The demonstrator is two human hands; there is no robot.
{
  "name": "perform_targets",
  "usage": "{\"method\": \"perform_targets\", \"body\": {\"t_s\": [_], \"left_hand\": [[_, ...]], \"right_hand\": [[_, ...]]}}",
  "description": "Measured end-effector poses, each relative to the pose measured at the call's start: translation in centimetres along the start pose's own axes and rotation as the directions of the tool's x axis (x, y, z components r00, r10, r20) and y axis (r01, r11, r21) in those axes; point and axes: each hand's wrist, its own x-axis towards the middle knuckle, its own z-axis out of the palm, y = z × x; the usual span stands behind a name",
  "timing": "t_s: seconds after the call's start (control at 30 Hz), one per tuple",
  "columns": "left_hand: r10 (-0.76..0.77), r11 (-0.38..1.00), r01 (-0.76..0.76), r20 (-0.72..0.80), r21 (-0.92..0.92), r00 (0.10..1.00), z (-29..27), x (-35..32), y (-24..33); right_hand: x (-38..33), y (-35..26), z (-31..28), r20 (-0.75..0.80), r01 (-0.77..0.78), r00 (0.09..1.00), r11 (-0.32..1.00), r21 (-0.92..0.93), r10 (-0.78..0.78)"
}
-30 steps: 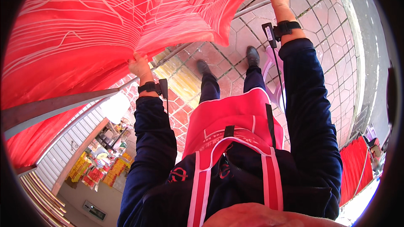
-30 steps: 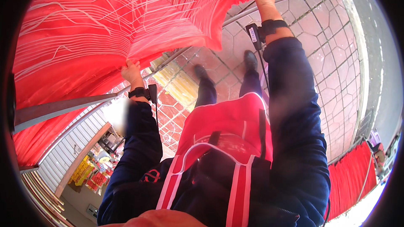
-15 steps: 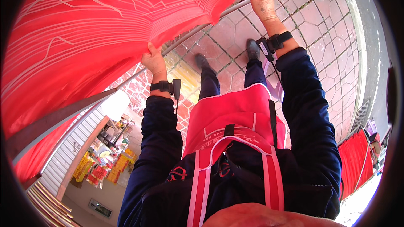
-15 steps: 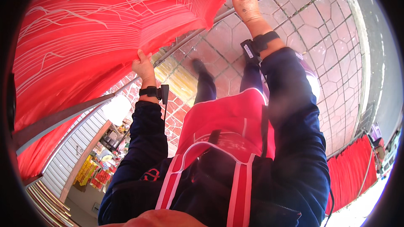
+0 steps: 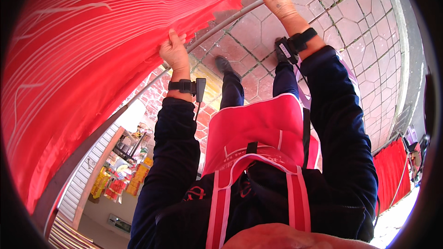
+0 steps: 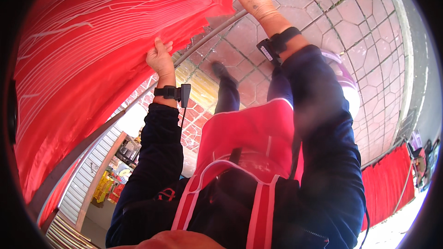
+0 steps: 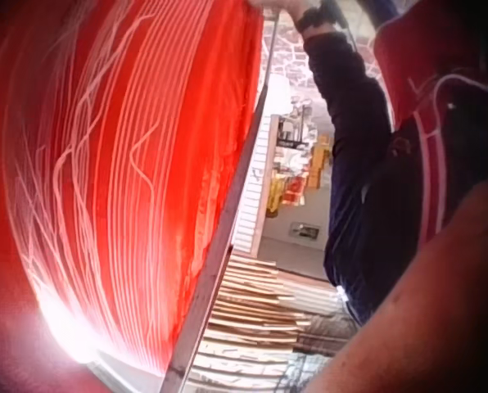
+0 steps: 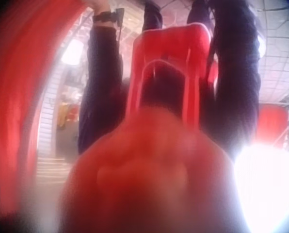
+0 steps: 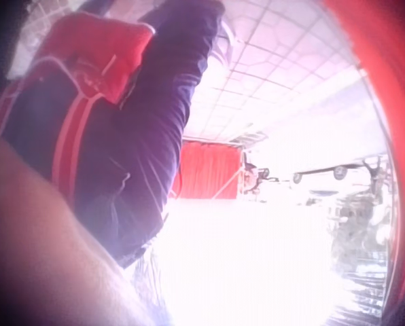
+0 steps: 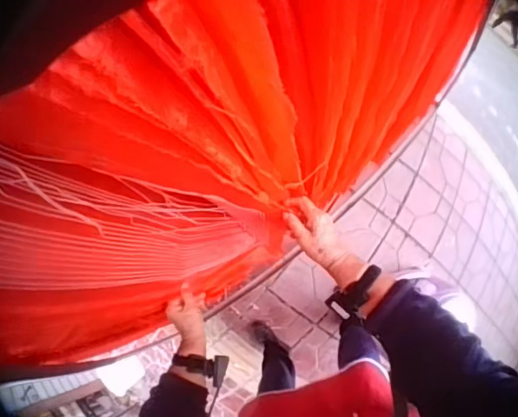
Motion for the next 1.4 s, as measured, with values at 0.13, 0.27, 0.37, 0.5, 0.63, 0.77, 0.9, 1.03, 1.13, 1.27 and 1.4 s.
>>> {"method": "perform_targets", "body": {"t_s": [0.13, 0.27, 0.37, 0.5, 0.63, 0.77, 0.9, 1.03, 1.13, 1.27, 1.4], "left_hand": [[0.055, 0.998, -0.05, 0.141, -0.039, 0.988, 4.3, 1.0, -2.3], [0.058, 0.916, -0.204, 0.39, 0.346, 0.919, 8.9, 3.0, -4.7], [-0.073, 0.897, -0.15, 0.474, 0.416, 0.877, 13.1, 4.8, -6.0], [-0.266, 0.963, 0.206, 0.486, 0.175, 0.832, 16.5, 6.0, -6.4], [-0.495, 0.866, 0.421, 0.349, 0.269, 0.796, 17.8, 7.3, -5.9], [-0.399, 0.915, 0.401, 0.233, 0.042, 0.887, 17.8, 6.4, -6.9], [-0.339, 0.938, 0.347, 0.243, 0.012, 0.909, 15.4, 5.7, -9.1], [-0.374, 0.92, 0.39, 0.23, -0.031, 0.899, 10.9, 5.7, -11.5], [-0.452, 0.889, 0.456, 0.087, -0.036, 0.888, 8.3, 5.4, -12.9], [-0.519, 0.855, 0.518, 0.038, 0.027, 0.854, 4.4, 6.6, -15.0], [-0.622, 0.782, 0.622, 0.065, 0.026, 0.78, -0.4, 9.2, -17.7]], "right_hand": [[2.0, 5.4, 2.7, 0.061, 0.149, 0.989, 0.884, -0.442, -0.136], [3.4, 10.2, 6.7, 0.15, 0.268, 0.963, 0.844, -0.464, -0.223], [4.8, 13.3, 9.1, 0.214, 0.137, 0.977, 0.781, -0.609, -0.005], [6.2, 17.9, 10.6, 0.141, 0.154, 0.986, 0.771, -0.618, -0.084], [7.0, 22.2, 10.2, 0.233, 0.388, 0.921, 0.661, -0.642, -0.313], [8.3, 24.9, 8.6, 0.131, 0.212, 0.977, 0.681, -0.701, -0.169], [10.5, 26.7, 6.9, 0.092, 0.211, 0.962, 0.484, -0.849, -0.258], [11.9, 27.3, 4.5, 0.085, 0.248, 0.931, 0.443, -0.862, -0.356], [12.8, 27.0, 2.5, -0.056, 0.081, 0.976, 0.589, -0.804, -0.211], [12.9, 26.5, 0.4, -0.153, 0.004, 0.969, 0.63, -0.776, -0.195], [12.6, 26.3, -1.1, -0.227, -0.057, 0.96, 0.674, -0.736, -0.167]]}}
